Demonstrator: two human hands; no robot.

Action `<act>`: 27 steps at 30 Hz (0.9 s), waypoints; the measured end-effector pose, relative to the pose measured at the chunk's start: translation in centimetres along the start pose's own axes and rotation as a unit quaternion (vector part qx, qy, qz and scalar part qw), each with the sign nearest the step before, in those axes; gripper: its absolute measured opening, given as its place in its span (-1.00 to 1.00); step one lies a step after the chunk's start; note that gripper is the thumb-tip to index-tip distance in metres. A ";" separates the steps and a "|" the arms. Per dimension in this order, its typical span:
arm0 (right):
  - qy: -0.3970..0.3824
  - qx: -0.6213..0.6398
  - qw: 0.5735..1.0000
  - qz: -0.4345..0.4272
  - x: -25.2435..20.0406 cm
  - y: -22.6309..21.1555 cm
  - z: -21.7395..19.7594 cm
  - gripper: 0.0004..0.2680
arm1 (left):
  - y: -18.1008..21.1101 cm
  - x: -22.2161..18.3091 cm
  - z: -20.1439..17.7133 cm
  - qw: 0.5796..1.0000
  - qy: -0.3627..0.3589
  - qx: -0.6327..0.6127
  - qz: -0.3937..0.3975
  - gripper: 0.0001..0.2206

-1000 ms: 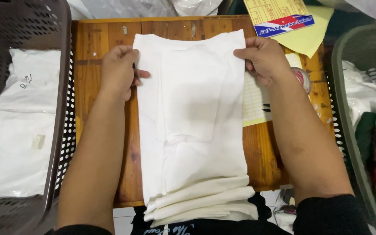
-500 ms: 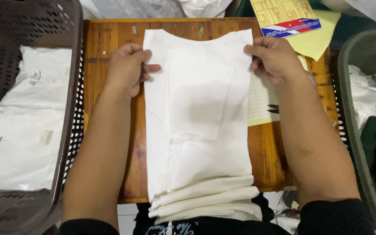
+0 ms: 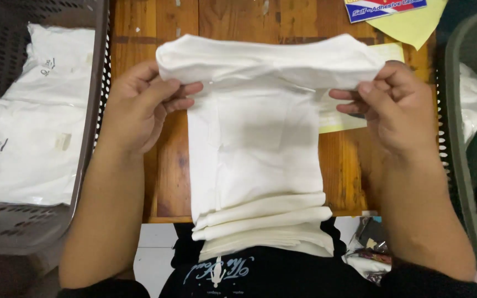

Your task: A person folds a white t-shirt on a wooden table and uses a thread nipper to trim loose threads.

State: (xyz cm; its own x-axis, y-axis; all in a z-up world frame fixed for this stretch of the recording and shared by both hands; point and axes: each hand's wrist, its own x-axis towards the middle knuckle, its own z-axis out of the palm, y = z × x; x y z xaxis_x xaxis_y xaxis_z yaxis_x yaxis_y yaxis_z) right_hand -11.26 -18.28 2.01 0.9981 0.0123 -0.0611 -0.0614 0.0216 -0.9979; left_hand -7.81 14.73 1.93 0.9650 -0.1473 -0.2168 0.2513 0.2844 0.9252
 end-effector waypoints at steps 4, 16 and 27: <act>-0.005 -0.078 0.997 -0.022 -4.0 2.2 -0.7 -0.89 | -1.1 -4.5 -3.1 0.980 -0.170 0.042 0.098 -0.87; -0.026 -0.193 0.981 -0.013 -6.2 3.7 1.1 -0.83 | -4.7 -8.0 -4.7 0.977 -0.029 0.202 -0.059 -0.72; 0.066 -0.172 0.977 0.108 -5.2 4.2 1.3 -0.72 | -0.6 -7.6 -0.8 0.906 0.067 0.393 -0.145 -0.51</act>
State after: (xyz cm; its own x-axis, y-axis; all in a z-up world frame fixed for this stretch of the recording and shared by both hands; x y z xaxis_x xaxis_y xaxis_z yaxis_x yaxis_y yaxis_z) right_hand -16.71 -16.98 -1.81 0.9565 -0.1495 -0.2504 -0.2855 -0.3045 -0.9087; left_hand -15.25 16.41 2.76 0.8811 0.0240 -0.4723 0.4152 -0.5176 0.7482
